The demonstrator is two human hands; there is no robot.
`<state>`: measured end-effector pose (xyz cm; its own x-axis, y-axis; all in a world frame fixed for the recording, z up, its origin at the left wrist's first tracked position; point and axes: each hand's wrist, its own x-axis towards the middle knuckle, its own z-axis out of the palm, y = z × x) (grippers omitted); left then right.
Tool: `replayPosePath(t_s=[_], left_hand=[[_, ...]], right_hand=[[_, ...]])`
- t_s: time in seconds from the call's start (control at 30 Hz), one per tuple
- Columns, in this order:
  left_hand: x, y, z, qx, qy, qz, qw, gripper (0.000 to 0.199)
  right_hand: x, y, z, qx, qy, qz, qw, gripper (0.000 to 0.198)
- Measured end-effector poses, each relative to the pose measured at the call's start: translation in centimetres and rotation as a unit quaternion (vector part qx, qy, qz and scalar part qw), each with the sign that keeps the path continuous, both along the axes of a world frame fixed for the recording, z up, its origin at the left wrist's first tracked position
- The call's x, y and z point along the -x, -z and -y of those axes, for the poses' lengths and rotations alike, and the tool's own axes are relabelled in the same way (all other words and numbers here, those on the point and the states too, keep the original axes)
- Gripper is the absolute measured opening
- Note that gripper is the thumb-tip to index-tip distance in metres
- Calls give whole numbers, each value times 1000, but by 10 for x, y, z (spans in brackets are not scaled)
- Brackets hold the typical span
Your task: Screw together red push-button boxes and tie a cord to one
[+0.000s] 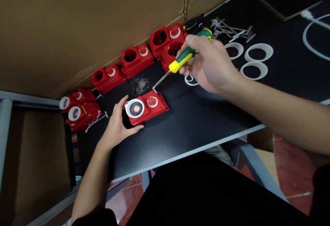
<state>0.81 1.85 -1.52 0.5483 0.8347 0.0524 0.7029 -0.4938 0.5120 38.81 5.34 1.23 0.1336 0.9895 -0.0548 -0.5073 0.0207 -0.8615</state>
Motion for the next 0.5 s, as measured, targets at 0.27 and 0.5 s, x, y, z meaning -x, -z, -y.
replayPosePath(t_s=[0.27, 0.5], left_hand=[[-2, -2, 1, -11, 0, -25, 1000, 124], [-2, -2, 1, -39, 0, -44, 998, 128]], right_hand=[[4, 3, 1, -7, 9, 7, 1000, 45], [1, -3, 6, -25, 5, 33, 999, 48]])
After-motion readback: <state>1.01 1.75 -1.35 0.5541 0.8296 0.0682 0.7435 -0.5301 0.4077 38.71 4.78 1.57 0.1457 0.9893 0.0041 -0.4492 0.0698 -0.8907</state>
